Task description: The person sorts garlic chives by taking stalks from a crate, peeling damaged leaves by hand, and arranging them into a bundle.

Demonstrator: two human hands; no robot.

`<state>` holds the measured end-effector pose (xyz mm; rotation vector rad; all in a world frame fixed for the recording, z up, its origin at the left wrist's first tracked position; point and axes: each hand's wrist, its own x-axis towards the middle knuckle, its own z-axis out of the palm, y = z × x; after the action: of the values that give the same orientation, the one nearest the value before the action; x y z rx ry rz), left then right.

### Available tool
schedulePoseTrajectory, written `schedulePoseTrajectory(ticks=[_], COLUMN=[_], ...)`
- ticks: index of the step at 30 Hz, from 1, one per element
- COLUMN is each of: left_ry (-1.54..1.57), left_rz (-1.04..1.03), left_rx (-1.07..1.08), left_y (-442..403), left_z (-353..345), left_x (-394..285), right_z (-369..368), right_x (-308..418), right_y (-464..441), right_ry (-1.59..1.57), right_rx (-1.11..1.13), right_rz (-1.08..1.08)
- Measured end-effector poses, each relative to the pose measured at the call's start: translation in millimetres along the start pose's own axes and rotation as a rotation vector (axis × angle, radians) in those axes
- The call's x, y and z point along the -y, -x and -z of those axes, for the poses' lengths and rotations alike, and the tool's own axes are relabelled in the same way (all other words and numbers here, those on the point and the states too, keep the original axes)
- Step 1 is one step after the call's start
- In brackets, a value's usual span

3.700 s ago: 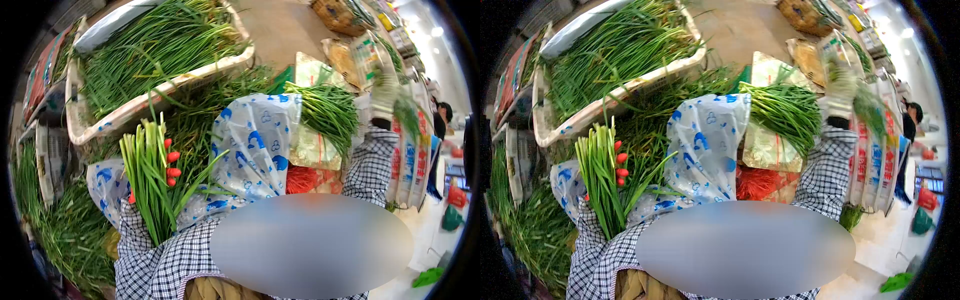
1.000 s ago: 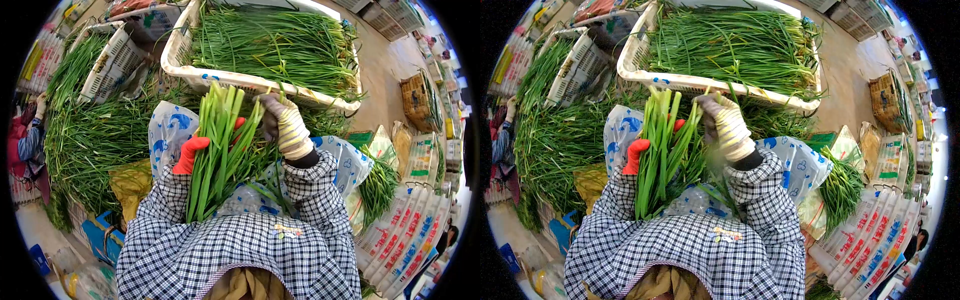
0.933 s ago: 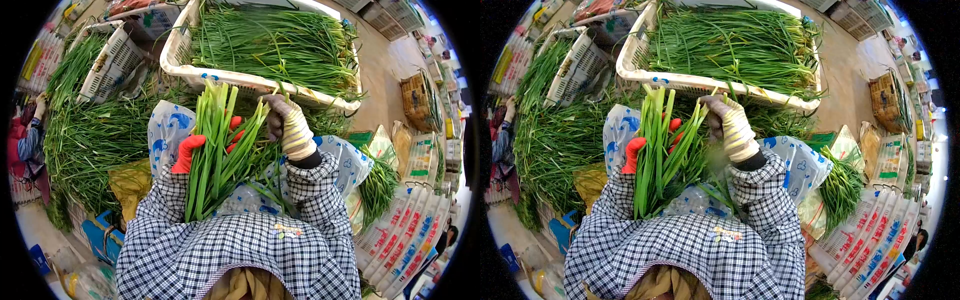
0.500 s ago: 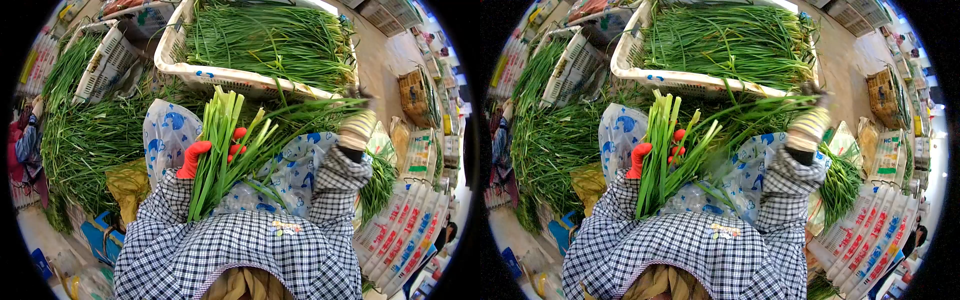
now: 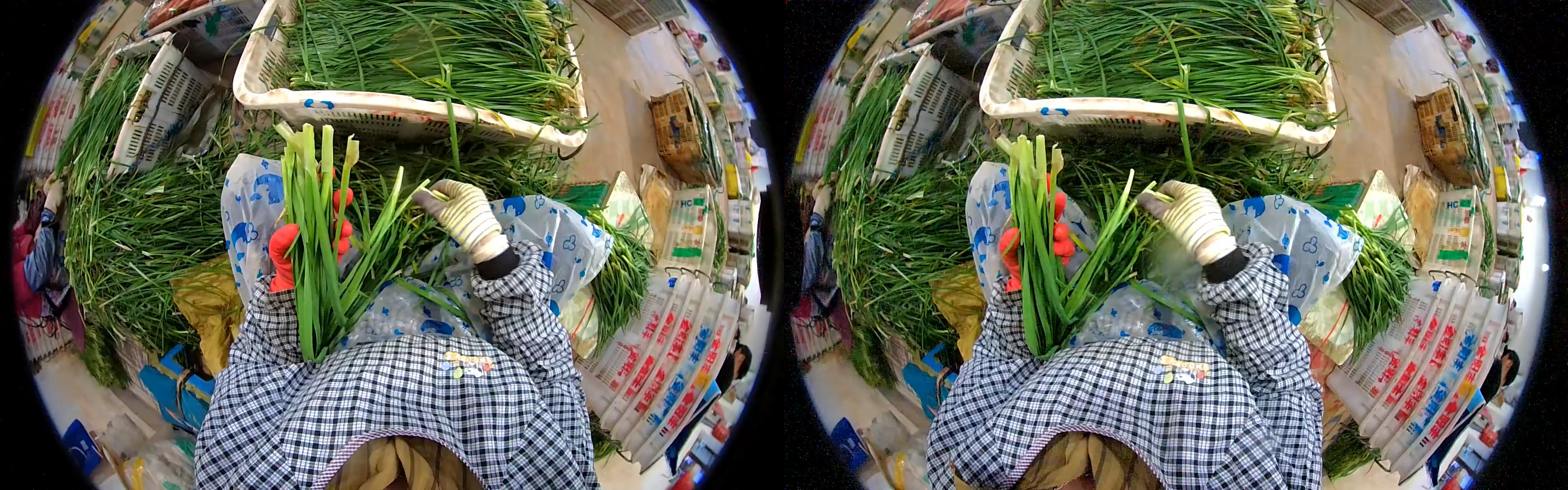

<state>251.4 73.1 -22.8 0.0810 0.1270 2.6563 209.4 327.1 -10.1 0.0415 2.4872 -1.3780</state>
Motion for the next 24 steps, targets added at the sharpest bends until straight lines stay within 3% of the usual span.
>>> schedulePoseTrajectory(ticks=[2,4,8,10,14,17,19,20,22,24], left_ry=[0.049,0.026,-0.052,-0.072,-0.027,-0.032,-0.037,-0.044,-0.052,-0.037], left_rz=[-0.020,-0.015,-0.004,0.008,0.017,-0.001,-0.002,-0.006,-0.012,-0.012], left_rx=[0.050,0.041,-0.002,-0.042,0.013,-0.007,-0.013,-0.010,-0.009,-0.010], left_y=[-0.2,1.5,3.5,4.7,2.9,1.7,0.0,-0.7,-0.3,1.0], left_z=[0.5,-0.5,2.0,-1.1,1.5,-3.7,-4.2,-4.7,-4.2,-2.1], left_x=[-0.2,-2.1,-3.4,-4.1,-6.2,-4.5,-3.7,-3.2,-3.7,-3.5], right_z=[-6.7,-18.6,-52.1,-51.5,-41.4,-30.0,-34.9,-37.8,-43.1,-38.9], right_x=[3.9,12.5,-8.9,6.4,7.0,10.9,13.1,15.3,21.1,26.7], right_y=[-0.5,1.5,-15.9,-16.2,-18.9,-18.7,-17.7,-15.6,-7.9,1.9], right_ry=[-0.423,-0.752,-0.862,-0.954,-1.157,-0.997,-0.999,-0.999,-1.308,-1.368], right_rx=[0.086,0.071,0.103,0.109,0.246,0.272,0.208,0.208,0.174,0.228], right_rz=[-0.257,-0.363,-0.468,-0.451,-0.204,-0.183,0.073,0.072,-0.133,-0.139])
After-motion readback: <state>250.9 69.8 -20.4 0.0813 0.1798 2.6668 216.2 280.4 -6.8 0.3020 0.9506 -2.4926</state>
